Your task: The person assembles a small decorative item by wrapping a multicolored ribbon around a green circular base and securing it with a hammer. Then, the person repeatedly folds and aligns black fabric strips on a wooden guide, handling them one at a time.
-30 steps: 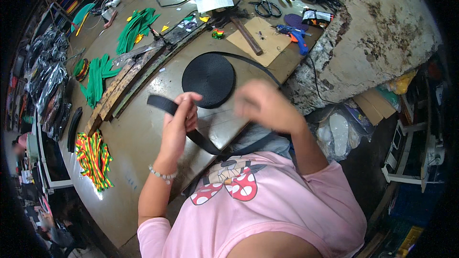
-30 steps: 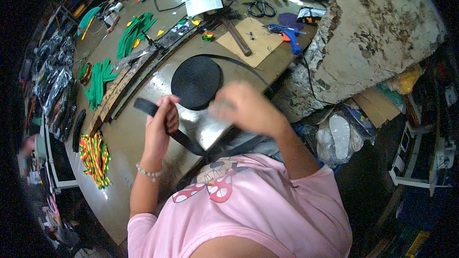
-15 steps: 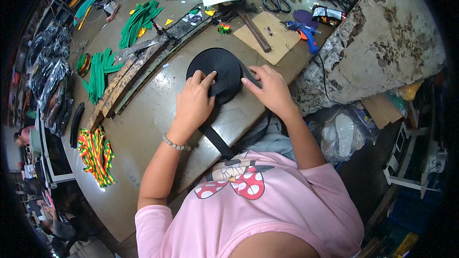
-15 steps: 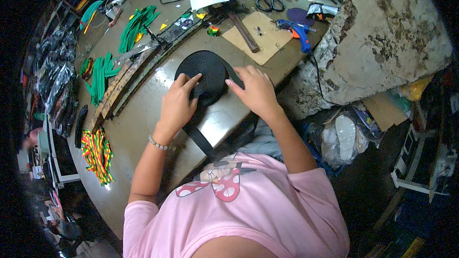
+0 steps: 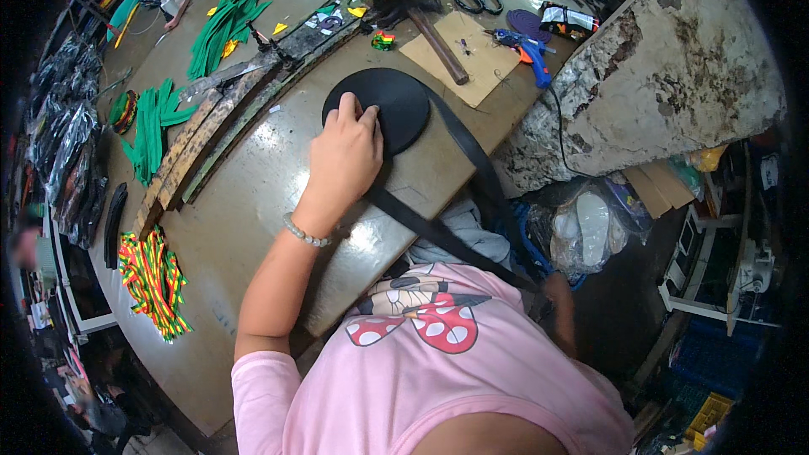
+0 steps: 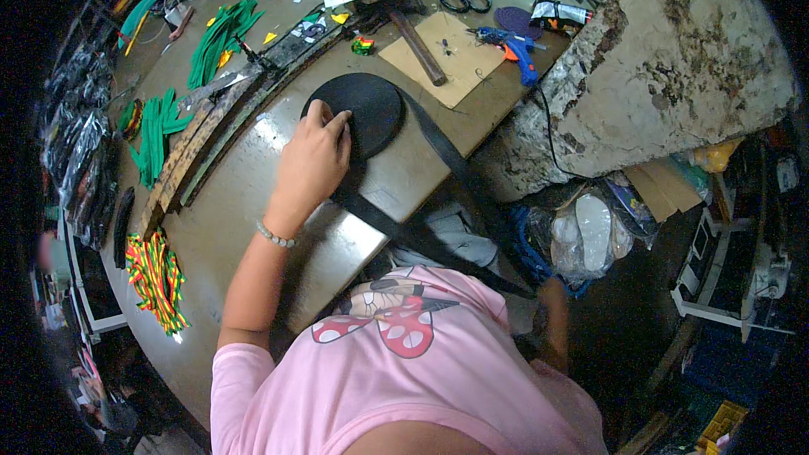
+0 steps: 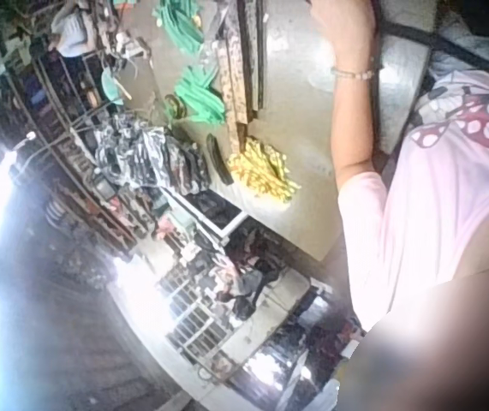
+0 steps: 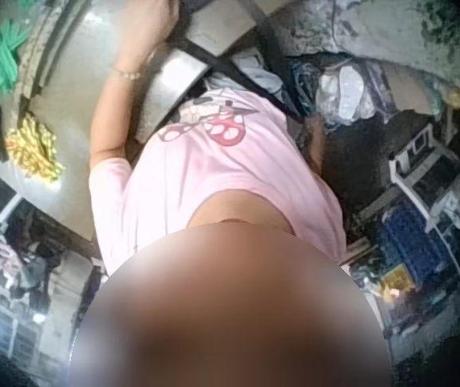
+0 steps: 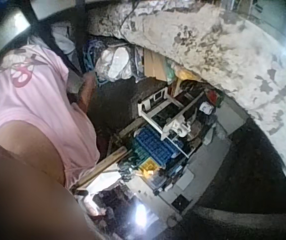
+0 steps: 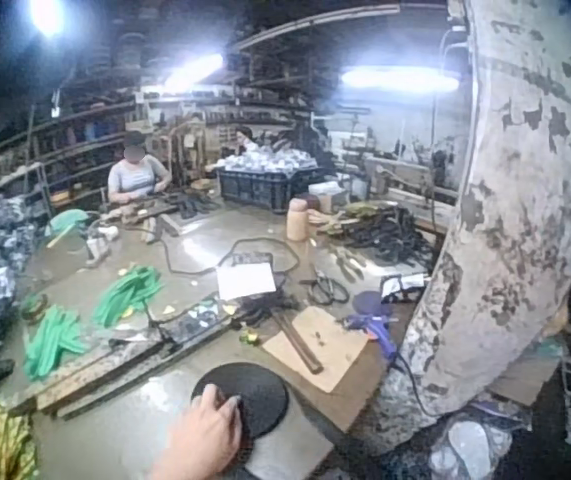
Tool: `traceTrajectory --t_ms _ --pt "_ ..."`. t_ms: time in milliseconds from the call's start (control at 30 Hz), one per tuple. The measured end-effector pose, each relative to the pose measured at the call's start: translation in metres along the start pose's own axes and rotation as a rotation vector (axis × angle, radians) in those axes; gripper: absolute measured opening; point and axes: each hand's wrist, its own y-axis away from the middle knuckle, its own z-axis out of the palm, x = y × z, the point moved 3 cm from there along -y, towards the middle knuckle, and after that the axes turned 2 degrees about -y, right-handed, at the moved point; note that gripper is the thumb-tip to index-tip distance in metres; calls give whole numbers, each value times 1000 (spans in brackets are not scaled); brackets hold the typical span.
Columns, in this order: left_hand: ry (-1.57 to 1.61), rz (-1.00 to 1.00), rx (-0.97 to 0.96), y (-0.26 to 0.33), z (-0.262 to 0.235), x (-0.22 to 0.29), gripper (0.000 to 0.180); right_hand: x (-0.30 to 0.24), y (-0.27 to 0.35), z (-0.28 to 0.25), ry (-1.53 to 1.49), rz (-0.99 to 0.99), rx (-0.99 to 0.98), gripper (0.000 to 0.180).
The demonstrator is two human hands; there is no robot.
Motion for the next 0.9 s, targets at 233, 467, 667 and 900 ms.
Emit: traceTrajectory --t_ms 233,467,667,900 --pt "100 -85 48 1 9 -3 26 -177 66 -133 -876 -819 530 35" --pt "168 -193 44 5 -17 -30 49 -320 175 -253 -669 -1238 1050 23" --pt "2 -89 -236 7 -3 -8 86 -332 143 -240 -448 -1190 900 23" --pt "-35 45 -238 16 1 -3 78 -260 170 -207 -602 -1230 571 20"
